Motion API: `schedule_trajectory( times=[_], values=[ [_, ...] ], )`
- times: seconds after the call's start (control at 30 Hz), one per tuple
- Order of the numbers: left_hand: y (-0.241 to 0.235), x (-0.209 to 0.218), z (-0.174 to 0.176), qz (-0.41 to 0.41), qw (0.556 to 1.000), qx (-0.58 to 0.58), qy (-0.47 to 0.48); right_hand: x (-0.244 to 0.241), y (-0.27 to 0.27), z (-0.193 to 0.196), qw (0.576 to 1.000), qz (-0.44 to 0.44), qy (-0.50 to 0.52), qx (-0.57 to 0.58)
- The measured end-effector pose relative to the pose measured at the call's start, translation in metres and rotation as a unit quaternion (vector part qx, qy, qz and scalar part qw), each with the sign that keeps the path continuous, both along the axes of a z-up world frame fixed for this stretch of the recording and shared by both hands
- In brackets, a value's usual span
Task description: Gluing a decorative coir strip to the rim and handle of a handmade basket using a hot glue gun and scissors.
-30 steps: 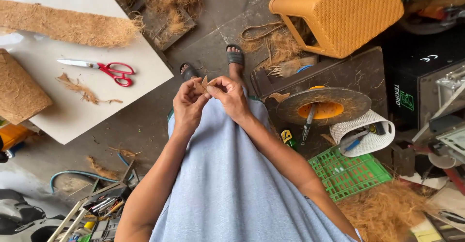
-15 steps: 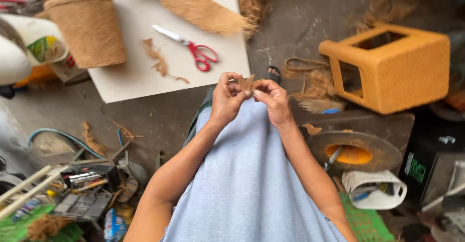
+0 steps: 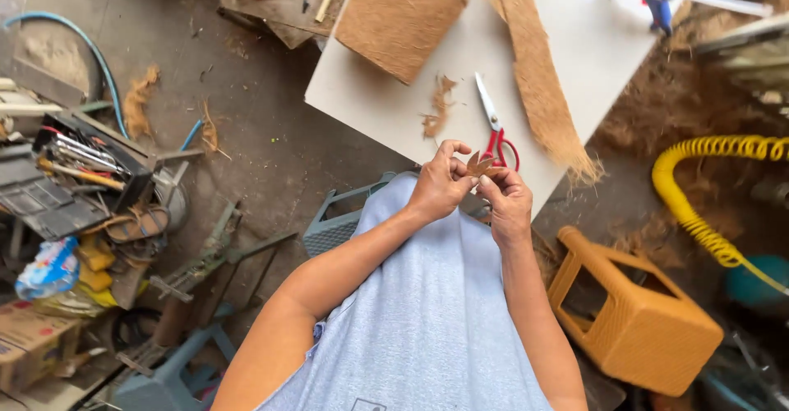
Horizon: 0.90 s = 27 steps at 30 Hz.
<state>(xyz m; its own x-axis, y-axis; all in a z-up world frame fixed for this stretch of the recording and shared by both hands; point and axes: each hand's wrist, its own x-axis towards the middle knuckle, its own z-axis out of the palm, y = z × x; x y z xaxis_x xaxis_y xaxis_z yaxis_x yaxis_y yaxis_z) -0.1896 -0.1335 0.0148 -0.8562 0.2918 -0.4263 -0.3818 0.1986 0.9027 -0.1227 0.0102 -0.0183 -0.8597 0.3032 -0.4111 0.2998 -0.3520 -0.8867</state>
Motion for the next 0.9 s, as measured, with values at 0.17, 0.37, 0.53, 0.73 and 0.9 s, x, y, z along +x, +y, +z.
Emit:
schedule_trajectory(
  times=[0.17,0.37,0.53,0.73,0.9],
  values=[
    [-0.034,-0.014,-0.004,0.030,0.999,0.001,-0.010,-0.039,-0.014,0.000,0.995,0.095,0.008,0.031],
    [-0.048,-0.020,0.003,0.092,0.995,0.032,-0.034,-0.061,-0.020,0.005,0.981,0.189,-0.018,0.046],
    [-0.057,-0.025,0.009,0.119,0.992,0.014,-0.040,-0.082,-0.023,0.000,0.973,0.222,-0.022,0.057],
    [-0.077,-0.046,-0.029,0.205,0.977,0.036,-0.040,-0.128,-0.034,0.004,0.974,0.191,-0.015,0.118],
    [-0.116,-0.110,-0.031,0.160,0.948,-0.182,0.207,-0.177,-0.057,-0.036,0.985,0.125,-0.001,0.118]
  ],
)
